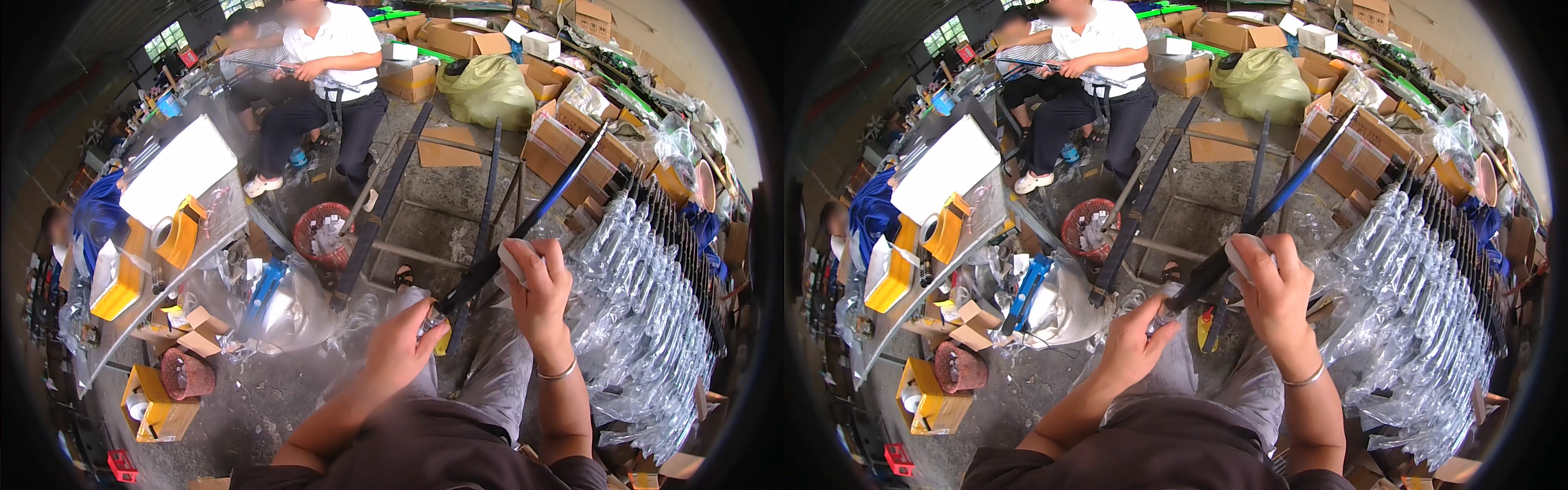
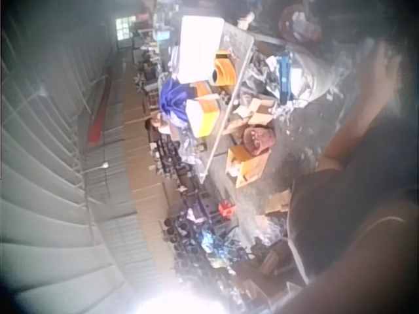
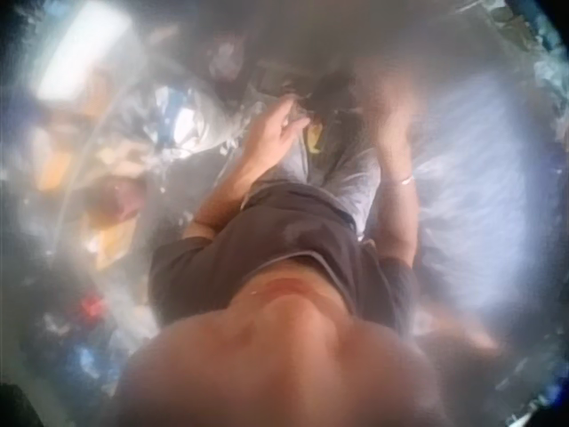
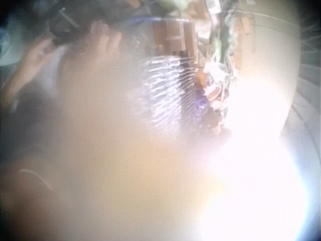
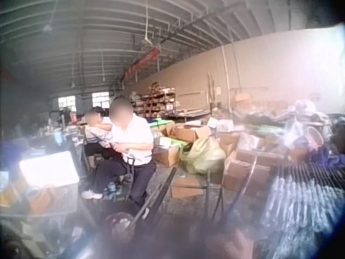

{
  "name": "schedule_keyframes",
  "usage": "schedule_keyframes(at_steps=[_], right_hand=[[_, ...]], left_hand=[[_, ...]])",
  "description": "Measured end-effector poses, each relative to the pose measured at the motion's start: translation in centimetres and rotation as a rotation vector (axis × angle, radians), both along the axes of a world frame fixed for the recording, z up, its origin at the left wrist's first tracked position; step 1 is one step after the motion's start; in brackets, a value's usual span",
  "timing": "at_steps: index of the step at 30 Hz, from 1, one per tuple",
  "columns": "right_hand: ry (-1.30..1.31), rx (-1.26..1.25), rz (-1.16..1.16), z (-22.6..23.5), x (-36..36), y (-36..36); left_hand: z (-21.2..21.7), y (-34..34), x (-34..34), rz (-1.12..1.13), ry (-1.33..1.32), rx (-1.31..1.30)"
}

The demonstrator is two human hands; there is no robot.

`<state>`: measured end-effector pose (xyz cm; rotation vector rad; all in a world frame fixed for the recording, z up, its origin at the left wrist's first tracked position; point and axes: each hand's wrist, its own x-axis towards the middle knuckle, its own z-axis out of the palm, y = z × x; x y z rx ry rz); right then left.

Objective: The person wipes the handle of a fishing rod with a white cloth. They pick up a yellow spray bottle and apply liquid to the rod handle, then continue wiping the surface. The person places the cleaned rod into a rack of wrapped rods and repeats the process with another rod.

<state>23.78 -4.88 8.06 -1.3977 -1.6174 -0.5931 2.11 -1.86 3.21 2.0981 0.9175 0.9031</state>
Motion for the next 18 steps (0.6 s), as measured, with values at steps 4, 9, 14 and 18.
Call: schedule_keyframes(at_steps=[4,9,14,18], right_hand=[[-0.275,-0.146,0.258,-1.0,-2.6,-1.7],[-0.105,-0.064,0.056,-0.5,-0.2,-0.6],[-0.282,-0.118,0.161,-0.6,-1.9,-1.6],[-0.056,-0.023,0.062,-0.4,-0.7,-0.4]], left_hand=[[-0.1,0.2,0.3,-0.009,-0.084,-0.064],[0.1,0.0,0.3,-0.064,-0.028,-0.12],[-0.6,0.2,0.3,-0.064,-0.085,-0.034],[-0.3,0.0,0.4,-0.095,-0.042,-0.181]])
